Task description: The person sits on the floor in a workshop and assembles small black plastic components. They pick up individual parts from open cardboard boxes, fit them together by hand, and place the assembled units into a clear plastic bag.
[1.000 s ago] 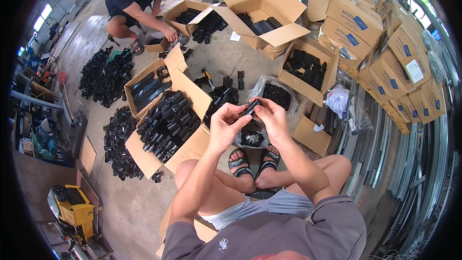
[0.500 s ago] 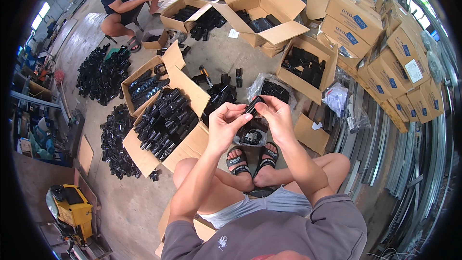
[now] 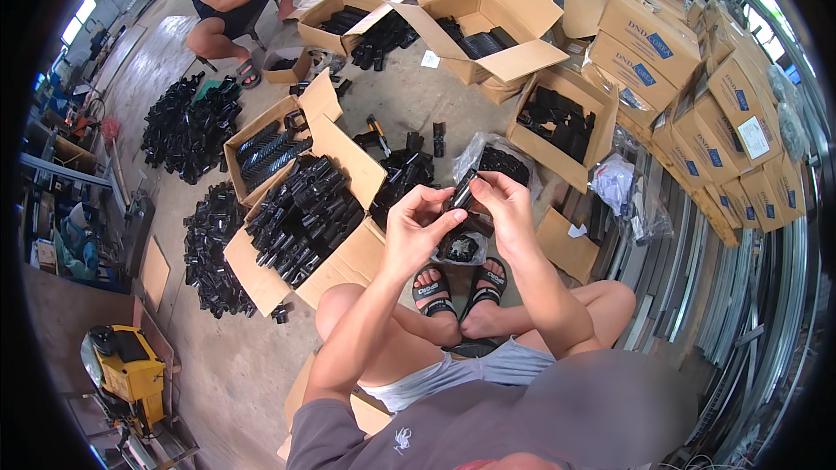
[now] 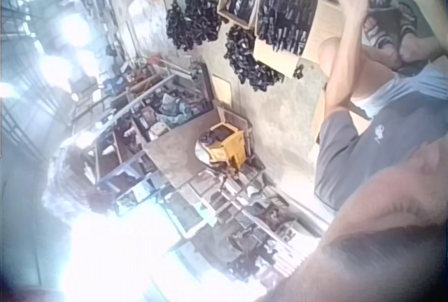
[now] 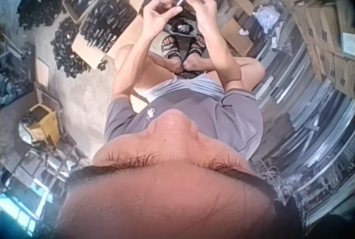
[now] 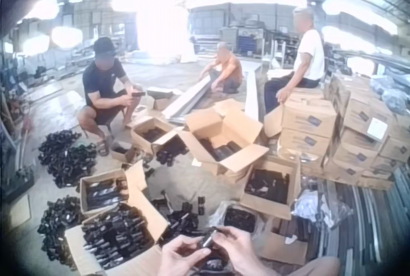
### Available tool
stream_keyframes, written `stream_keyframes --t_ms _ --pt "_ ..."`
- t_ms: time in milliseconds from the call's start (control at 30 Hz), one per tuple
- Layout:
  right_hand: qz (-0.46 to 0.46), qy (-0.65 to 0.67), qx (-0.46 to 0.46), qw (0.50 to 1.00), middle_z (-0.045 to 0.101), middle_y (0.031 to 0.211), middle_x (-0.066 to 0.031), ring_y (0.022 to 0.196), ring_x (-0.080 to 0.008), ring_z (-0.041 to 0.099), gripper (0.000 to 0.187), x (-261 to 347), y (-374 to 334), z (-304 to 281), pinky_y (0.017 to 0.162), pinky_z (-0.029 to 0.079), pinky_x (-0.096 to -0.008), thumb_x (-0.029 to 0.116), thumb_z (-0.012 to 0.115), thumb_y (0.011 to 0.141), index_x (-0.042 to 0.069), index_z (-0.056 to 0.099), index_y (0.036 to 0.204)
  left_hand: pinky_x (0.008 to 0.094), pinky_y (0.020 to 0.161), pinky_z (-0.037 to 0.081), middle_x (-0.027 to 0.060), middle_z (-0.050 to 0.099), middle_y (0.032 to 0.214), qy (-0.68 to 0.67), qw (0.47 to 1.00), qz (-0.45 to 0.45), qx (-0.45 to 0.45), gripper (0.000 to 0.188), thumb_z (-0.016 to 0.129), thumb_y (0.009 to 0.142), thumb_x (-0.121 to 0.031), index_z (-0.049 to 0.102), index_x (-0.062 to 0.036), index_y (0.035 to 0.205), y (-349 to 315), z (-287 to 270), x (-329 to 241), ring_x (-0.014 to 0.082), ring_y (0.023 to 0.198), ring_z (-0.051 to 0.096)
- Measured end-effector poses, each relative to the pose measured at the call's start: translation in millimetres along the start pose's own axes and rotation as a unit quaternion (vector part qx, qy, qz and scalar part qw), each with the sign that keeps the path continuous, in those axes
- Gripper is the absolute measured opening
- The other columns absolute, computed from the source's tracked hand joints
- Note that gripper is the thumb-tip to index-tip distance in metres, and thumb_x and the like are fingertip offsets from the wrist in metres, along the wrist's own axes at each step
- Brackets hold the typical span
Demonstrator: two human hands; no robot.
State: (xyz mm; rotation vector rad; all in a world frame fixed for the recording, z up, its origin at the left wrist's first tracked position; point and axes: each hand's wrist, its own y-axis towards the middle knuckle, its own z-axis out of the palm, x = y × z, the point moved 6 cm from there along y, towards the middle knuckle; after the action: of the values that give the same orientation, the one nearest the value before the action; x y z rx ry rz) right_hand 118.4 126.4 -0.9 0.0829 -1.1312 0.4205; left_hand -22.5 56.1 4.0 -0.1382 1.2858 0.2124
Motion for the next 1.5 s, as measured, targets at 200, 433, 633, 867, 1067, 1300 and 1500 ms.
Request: stream_keyframes --t_ms 200,433,633,867,1067,1300,1500 --pt "0.019 -0.025 -0.01 0.999 0.07 0.089 -0.0023 0.077 -0.0064 0.062 0.031 -1.1 1.2 -3.8 0.07 0.049 -0.0206 0.022 0.079 0.088 -0.002 0.068 0.105 0.0237 0.08 0.055 0.0074 0.072 0.099 -0.014 1.0 -0.016 0.012 0.024 0.077 0.085 0.0 0.061 -0.0017 0.103 1.8 3.1 6.6 0.0086 0.092 0.066" --pt "0.047 -0.025 -0.026 0.998 0.069 0.084 -0.0019 0.072 -0.0061 0.061 0.032 -8.4 4.6 -7.5 0.066 0.047 -0.0211 0.025 0.08 0.087 -0.001 0.07 0.103 0.024 0.08 0.054 0.0087 0.073 0.097 -0.02 0.998 -0.067 0.006 0.022 0.076 0.086 0.003 0.06 -0.0047 0.099 3.6 0.9 15.3 0.0099 0.089 0.068" --pt "0.064 -0.037 -0.028 0.997 0.07 0.085 -0.0023 0.07 -0.0055 0.06 0.032 -11.0 10.0 -10.9 0.065 0.046 -0.0205 0.024 0.082 0.086 -0.002 0.071 0.102 0.0231 0.077 0.054 0.0084 0.074 0.095 -0.041 0.996 -0.083 -0.018 0.021 0.077 0.084 0.004 0.063 -0.0038 0.098 4.2 -0.9 20.5 0.0092 0.084 0.068" --pt "0.078 -0.042 0.019 0.996 0.07 0.087 -0.0004 0.073 -0.0051 0.06 0.052 -9.5 18.0 -3.4 0.064 0.042 -0.019 0.051 0.062 0.096 0.001 0.07 0.108 0.0271 0.073 0.054 0.0059 0.073 0.095 -0.174 0.974 -0.126 -0.065 0.016 0.076 0.086 -0.002 0.066 -0.0077 0.097 0.5 -11.6 23.5 0.0101 0.083 0.068" --pt "0.008 -0.476 -0.126 0.87 0.075 0.095 -0.0138 0.081 -0.0296 0.072 0.036 -115.2 65.4 -103.7 0.074 0.054 -0.0385 0.042 0.066 0.092 0.007 0.073 0.095 0.0249 0.07 0.053 0.0001 0.067 0.086 -0.258 0.94 -0.197 -0.102 0.011 0.076 0.087 -0.006 0.069 -0.01 0.095 8.5 -16.4 25.5 0.0089 0.076 0.062" --pt "0.182 -0.656 0.088 0.727 0.071 0.114 -0.0175 0.11 -0.0349 0.067 0.031 -289.7 29.7 -124.3 0.094 0.053 -0.0458 0.017 0.07 0.084 0.016 0.072 0.115 0.0324 0.08 0.057 0.0097 0.071 0.092 -0.23 0.949 -0.183 -0.113 0.006 0.07 0.09 -0.006 0.066 -0.0094 0.093 4.7 -33.7 33.9 0.0168 0.085 0.067" --pt "0.202 -0.695 0.094 0.684 0.071 0.111 -0.0209 0.108 -0.0368 0.068 0.028 -307.7 34.9 -131.1 0.092 0.054 -0.0459 0.008 0.065 0.085 0.009 0.072 0.112 0.0316 0.079 0.056 0.0078 0.071 0.09 -0.221 0.947 -0.2 -0.12 0.007 0.071 0.089 -0.007 0.066 -0.0097 0.092 12.3 -33.3 36.1 0.0156 0.083 0.066"
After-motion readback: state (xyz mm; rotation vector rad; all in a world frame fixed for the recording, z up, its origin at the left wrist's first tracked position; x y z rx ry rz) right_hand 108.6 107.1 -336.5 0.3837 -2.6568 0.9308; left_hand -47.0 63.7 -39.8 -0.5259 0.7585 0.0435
